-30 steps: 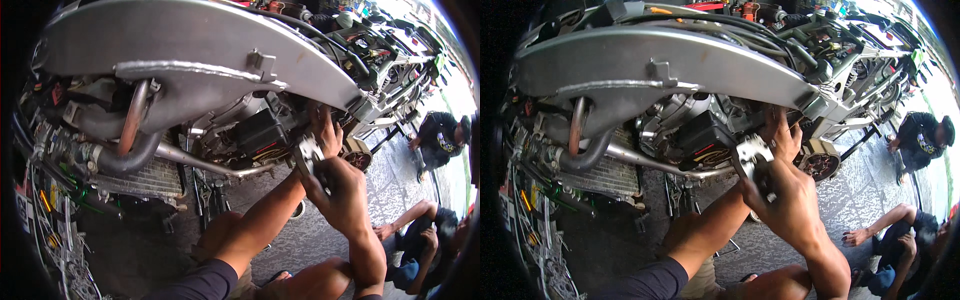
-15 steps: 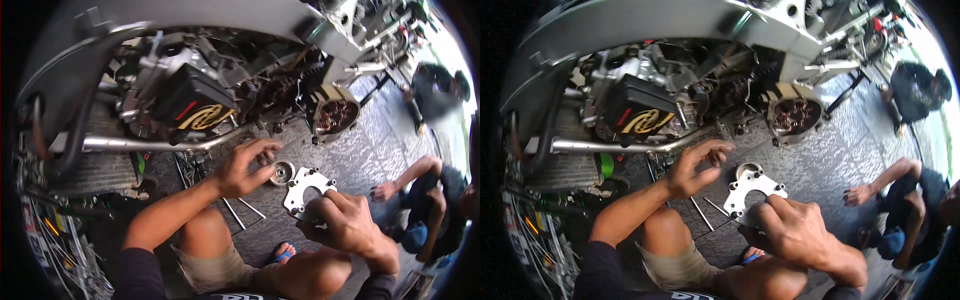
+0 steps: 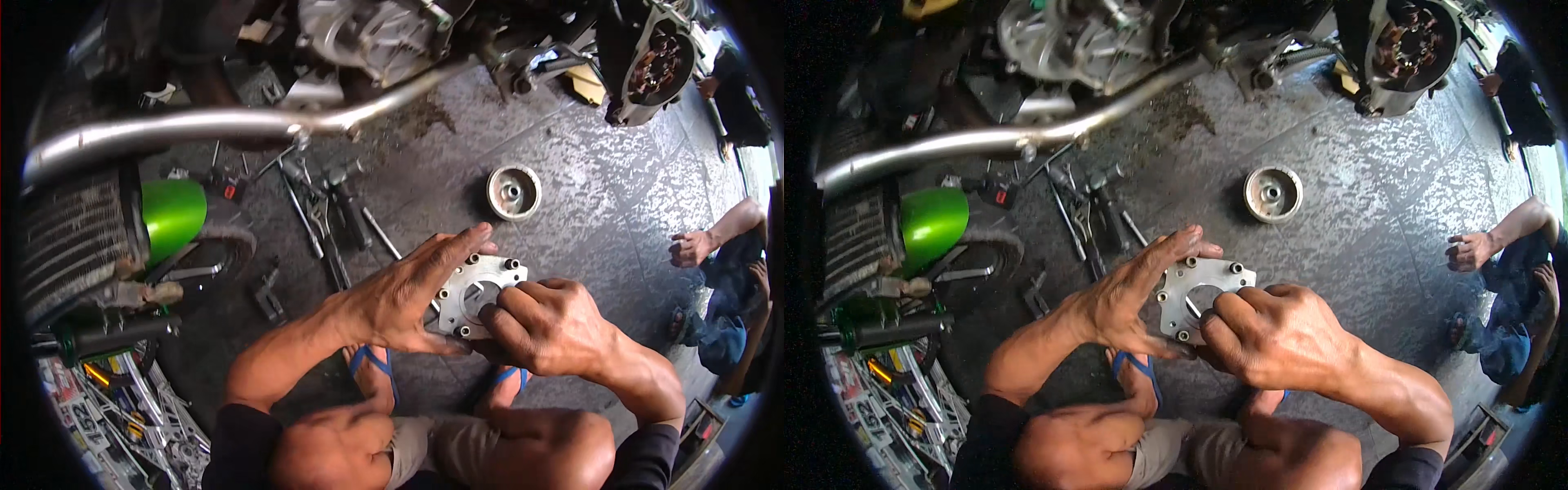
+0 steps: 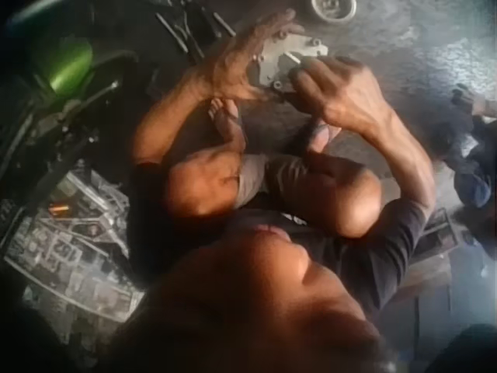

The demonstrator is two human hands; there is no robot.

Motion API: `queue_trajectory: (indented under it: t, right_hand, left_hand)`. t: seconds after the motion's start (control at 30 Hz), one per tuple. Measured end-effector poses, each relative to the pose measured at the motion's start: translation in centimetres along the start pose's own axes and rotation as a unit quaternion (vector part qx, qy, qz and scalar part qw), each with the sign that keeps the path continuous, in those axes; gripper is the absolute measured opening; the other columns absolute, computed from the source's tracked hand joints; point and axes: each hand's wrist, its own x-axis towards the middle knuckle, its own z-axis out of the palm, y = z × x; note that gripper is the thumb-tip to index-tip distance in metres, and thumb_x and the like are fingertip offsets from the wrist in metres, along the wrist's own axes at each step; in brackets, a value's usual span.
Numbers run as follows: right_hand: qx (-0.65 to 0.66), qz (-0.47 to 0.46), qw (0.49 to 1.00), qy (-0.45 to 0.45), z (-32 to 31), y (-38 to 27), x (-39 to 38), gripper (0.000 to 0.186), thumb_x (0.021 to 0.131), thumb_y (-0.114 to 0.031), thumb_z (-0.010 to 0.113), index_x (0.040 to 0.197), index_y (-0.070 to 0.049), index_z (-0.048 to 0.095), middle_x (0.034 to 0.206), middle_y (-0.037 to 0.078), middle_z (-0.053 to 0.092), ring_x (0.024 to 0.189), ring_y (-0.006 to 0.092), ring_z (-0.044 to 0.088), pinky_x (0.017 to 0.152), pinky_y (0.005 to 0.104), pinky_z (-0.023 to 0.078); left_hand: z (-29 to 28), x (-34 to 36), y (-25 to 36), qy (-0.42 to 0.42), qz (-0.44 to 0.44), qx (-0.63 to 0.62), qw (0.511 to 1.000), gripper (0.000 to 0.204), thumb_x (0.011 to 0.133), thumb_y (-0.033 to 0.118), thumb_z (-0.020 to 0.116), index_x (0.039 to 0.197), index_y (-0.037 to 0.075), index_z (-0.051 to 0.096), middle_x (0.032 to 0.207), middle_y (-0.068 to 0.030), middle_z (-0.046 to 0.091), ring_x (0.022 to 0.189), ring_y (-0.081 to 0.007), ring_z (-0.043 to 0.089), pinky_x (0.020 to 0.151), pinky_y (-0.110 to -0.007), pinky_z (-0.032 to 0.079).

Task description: The person fastens motorcycle engine components using a wrench, mounts a flywheel onto the engine shaft, tightens its nut using an impact wrench, and attaches the outer engine cover.

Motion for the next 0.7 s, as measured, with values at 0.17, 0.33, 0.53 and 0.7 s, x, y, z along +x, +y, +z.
queue_trajectory:
  t: [0.17,0.33,0.53,0.7]
  right_hand:
    - [0.083,0.052,0.993,-0.060,1.1,-1.3,0.6,0.025,0.079,-0.021,0.073,0.083,-0.004,0.055,0.075,0.007,0.055,0.065,0.0246,0.064,0.053,0.0355,0.054]
    - [0.366,0.322,0.869,-0.083,0.1,-1.8,1.5,0.030,0.081,-0.015,0.071,0.102,0.002,0.059,0.087,0.014,0.064,0.078,0.0309,0.066,0.071,0.0397,0.054]
    - [0.452,0.372,0.810,-0.039,0.3,-2.0,0.4,0.020,0.083,0.013,0.053,0.097,0.003,0.064,0.090,0.012,0.066,0.082,0.0182,0.068,0.073,0.0306,0.054]
    - [0.351,0.321,0.876,0.081,1.3,-2.7,1.1,0.016,0.081,0.008,0.067,0.095,0.000,0.066,0.095,0.012,0.070,0.086,0.0226,0.072,0.071,0.0323,0.056]
  left_hand:
    - [0.7,-4.2,-0.9,0.041,-0.013,-0.003,0.999,0.132,0.057,0.019,0.095,0.156,0.002,0.009,0.149,-0.0218,0.040,0.133,-0.0360,0.049,0.112,-0.049,0.036]
    - [1.6,-6.6,-1.0,0.114,-0.040,-0.003,0.993,0.129,0.057,0.018,0.095,0.154,0.002,0.012,0.138,-0.0212,0.051,0.131,-0.0329,0.051,0.112,-0.047,0.036]
    - [1.4,-8.1,-0.4,0.142,-0.038,0.051,0.988,0.127,0.057,0.018,0.095,0.153,-0.001,0.014,0.137,-0.0227,0.051,0.127,-0.0322,0.053,0.111,-0.045,0.038]
    - [1.6,-8.4,-0.6,0.148,-0.031,0.042,0.988,0.128,0.055,0.017,0.095,0.153,-0.001,0.015,0.138,-0.0228,0.050,0.127,-0.0320,0.053,0.109,-0.045,0.040]
